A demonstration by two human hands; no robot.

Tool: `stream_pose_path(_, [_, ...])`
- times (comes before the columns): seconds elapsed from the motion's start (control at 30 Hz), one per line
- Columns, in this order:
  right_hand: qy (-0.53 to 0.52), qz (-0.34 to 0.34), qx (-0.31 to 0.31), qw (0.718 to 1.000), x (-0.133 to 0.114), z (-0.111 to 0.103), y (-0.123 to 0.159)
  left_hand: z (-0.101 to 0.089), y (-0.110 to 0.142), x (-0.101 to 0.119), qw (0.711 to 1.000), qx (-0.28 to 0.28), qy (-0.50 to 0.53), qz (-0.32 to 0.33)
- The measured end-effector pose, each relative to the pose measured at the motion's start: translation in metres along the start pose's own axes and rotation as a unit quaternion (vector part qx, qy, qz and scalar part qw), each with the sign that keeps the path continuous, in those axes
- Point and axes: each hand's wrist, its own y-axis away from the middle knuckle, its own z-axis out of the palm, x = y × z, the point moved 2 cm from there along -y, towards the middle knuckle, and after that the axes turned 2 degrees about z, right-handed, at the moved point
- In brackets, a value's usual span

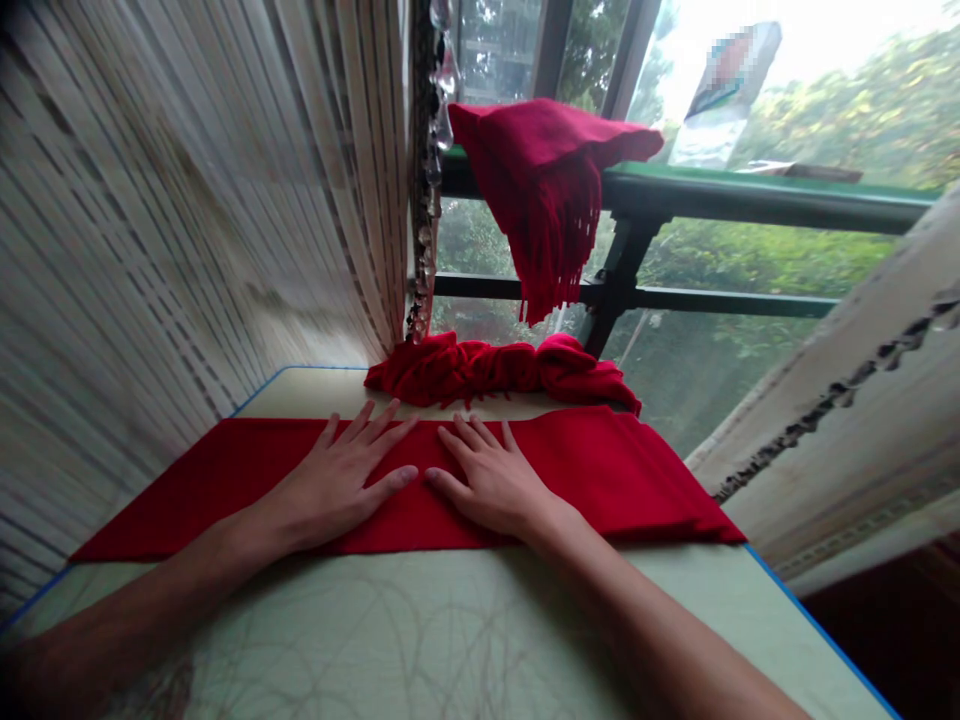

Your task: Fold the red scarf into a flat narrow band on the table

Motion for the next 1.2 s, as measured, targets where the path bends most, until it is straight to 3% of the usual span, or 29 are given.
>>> stream_pose_path(0.1, [-0.008,0.003,0.011,1.000,-0.004,-0.003,0.001,0.000,0.001,0.001,1.000,-0.029,0.001,-0.001])
stream_pose_path(0.23, [-0.006,-0.027,0.027,0.999,-0.010,-0.005,0.003,-0.001,0.000,0.001,1.000,0.012,0.011,-0.008])
stream_pose_path(0.43, [-0.008,-0.034,-0.017,0.999,-0.006,0.001,0.002,0.002,0.000,0.002,0.999,-0.051,-0.003,-0.001])
stream_pose_path(0.77, [-0.004,-0.033,-0.031,0.999,0.002,0.003,0.001,-0.002,0.008,0.009,0.994,-0.072,0.019,0.083])
stream_pose_path(1.07, [-0.006,-0.037,-0.013,0.999,0.001,0.004,0.002,-0.003,0.009,0.012,0.993,-0.087,0.013,0.084])
stream_pose_path(1.2, [-0.011,-0.053,0.029,0.998,-0.004,-0.002,0.004,-0.002,0.007,0.009,0.993,-0.093,0.007,0.075])
